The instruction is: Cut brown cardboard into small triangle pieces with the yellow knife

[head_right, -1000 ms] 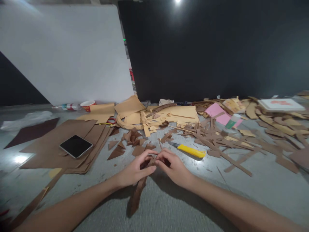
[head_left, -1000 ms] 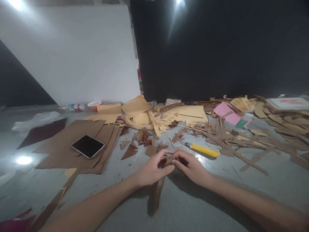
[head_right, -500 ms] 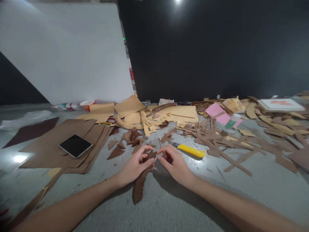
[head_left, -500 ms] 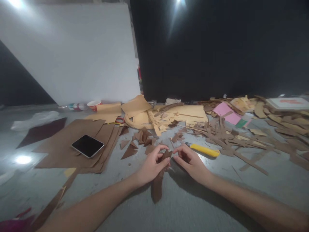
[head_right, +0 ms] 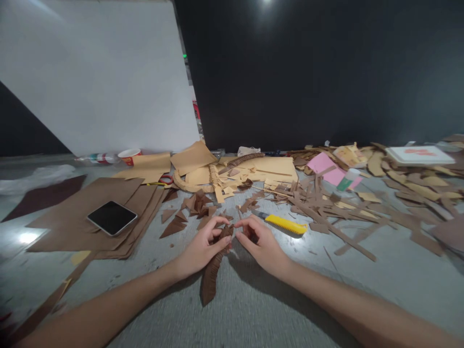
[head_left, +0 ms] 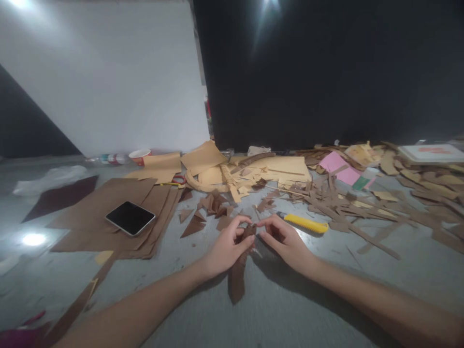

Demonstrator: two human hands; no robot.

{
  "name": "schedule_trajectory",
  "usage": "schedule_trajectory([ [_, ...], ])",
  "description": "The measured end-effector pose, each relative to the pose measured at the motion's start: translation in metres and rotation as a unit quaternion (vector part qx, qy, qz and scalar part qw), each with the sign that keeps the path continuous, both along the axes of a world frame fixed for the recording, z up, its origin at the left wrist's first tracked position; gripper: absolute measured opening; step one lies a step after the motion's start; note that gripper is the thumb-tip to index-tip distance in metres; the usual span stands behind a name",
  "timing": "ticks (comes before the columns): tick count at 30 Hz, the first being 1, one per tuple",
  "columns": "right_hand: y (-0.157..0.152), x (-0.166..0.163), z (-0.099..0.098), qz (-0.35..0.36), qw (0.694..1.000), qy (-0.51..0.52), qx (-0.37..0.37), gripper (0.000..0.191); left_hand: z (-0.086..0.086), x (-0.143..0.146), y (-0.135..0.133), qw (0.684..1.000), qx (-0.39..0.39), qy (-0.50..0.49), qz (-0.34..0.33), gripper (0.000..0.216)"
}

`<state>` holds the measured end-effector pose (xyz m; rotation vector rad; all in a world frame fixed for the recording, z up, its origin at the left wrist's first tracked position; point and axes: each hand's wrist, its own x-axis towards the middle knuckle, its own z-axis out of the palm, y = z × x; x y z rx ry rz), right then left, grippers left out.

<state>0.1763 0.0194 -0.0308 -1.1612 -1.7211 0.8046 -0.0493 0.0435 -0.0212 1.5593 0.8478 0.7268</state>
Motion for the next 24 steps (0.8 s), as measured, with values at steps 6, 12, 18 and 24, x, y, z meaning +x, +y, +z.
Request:
schedule_trajectory([
  [6,-0.0008,-0.0001,0.001,0.007,1.0,-0.005,0.003,0.019,0.0025,0.0,-0.0015,1.0,0.014,0.018,0.006,0.048],
  [12,-0.0016,-0.0012,0.001,0.013,1.0,-0.01,-0.019,0.021,0.0038,-0.0013,-0.0016,0.998,0.042,0.05,-0.009,0.048],
  [18,-0.0065,-0.0002,0.0,0.011,1.0,0.009,-0.009,0.019,0.0093,0.0004,-0.005,0.997,0.048,0.05,-0.017,0.039],
  [24,-0.0071,-0.0001,0.0013,0.029,1.0,-0.012,-0.002,0.016,0.009,0.0001,-0.0046,0.998,0.045,0.049,-0.024,0.037],
])
